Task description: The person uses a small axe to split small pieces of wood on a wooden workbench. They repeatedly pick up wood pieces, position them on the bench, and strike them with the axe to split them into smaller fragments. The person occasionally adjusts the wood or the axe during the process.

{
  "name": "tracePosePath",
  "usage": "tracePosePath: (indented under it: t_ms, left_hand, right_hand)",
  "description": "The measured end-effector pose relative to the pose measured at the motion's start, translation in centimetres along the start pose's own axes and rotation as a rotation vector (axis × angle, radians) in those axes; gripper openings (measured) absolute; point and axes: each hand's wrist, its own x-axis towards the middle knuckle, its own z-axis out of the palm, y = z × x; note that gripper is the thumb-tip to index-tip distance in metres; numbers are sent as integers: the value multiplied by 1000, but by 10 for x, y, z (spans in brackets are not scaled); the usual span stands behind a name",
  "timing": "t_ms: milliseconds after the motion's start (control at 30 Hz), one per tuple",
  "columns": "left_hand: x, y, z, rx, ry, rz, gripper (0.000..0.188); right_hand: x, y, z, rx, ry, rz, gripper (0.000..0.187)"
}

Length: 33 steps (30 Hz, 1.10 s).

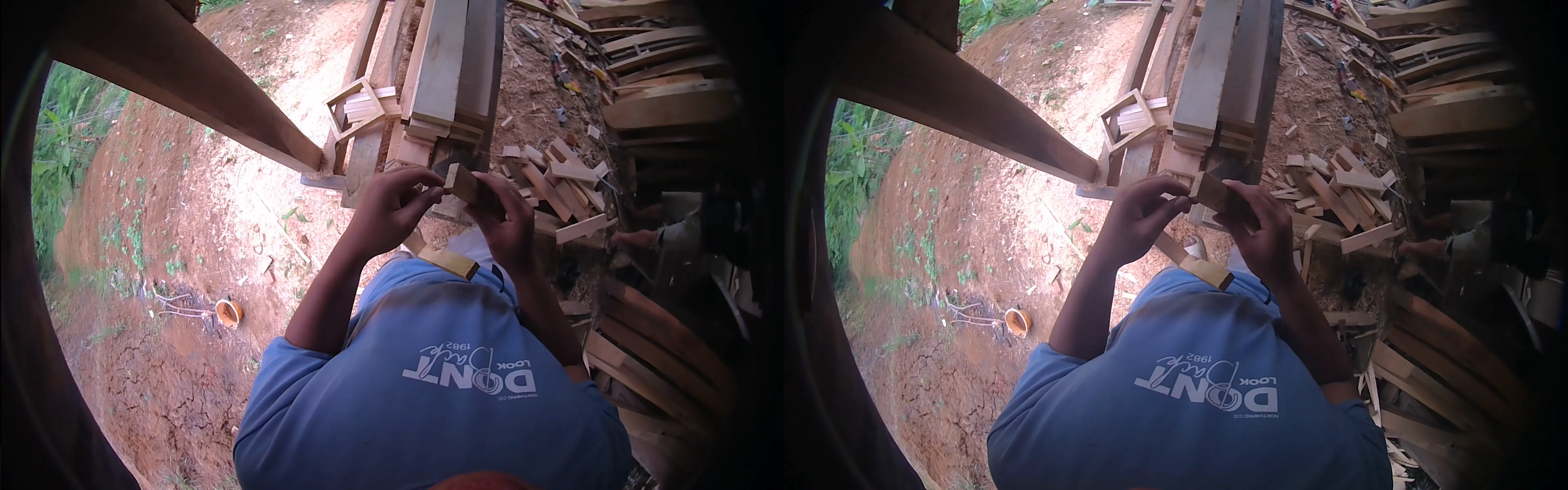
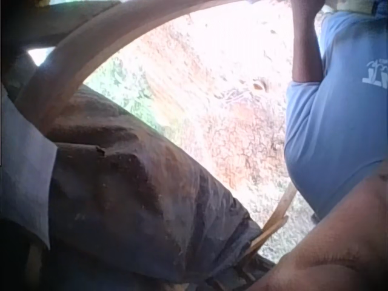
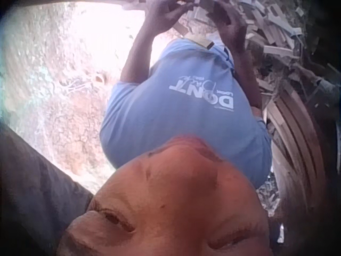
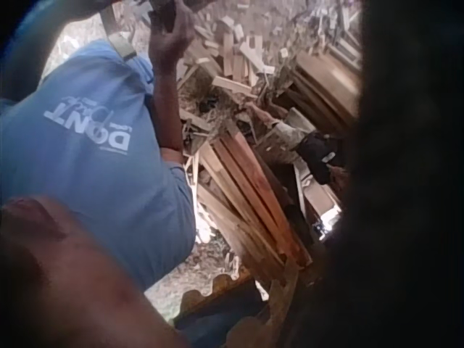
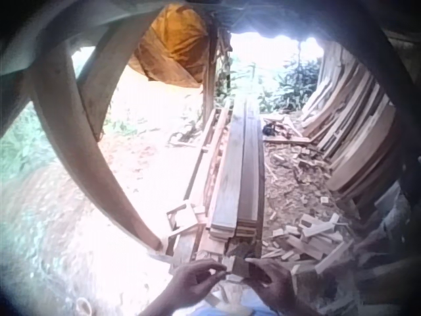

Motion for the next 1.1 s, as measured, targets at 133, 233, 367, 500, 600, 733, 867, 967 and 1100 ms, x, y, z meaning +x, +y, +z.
tracePosePath:
  t_ms: [133,233,367,500,600,733,867,967,1100]
  left_hand:
    - [3,4,-4,-48,-31,-30,13]
    - [5,0,-4,1,21,27,15]
    - [9,-5,-15,-11,-120,-3,15]
    - [10,-12,-25,-72,-216,-103,17]
    - [10,-15,-28,-6,-219,-103,15]
    - [9,5,-26,224,-192,-108,11]
    - [14,2,-20,303,-128,-5,11]
    - [10,-6,-21,330,-81,-36,11]
    - [14,-8,-18,336,-93,-100,12]
  right_hand:
    - [5,-1,1,-38,20,-54,50]
    - [7,0,0,-78,13,-94,50]
    - [11,9,-7,-127,-41,-174,50]
    - [15,6,-7,-193,-62,-261,49]
    - [18,7,-5,-297,-31,-379,42]
    - [15,4,-4,-376,-41,-402,39]
    - [9,2,-6,-418,-42,-336,50]
    - [6,-1,1,-440,-22,-321,45]
    - [-4,1,5,-483,3,-312,40]
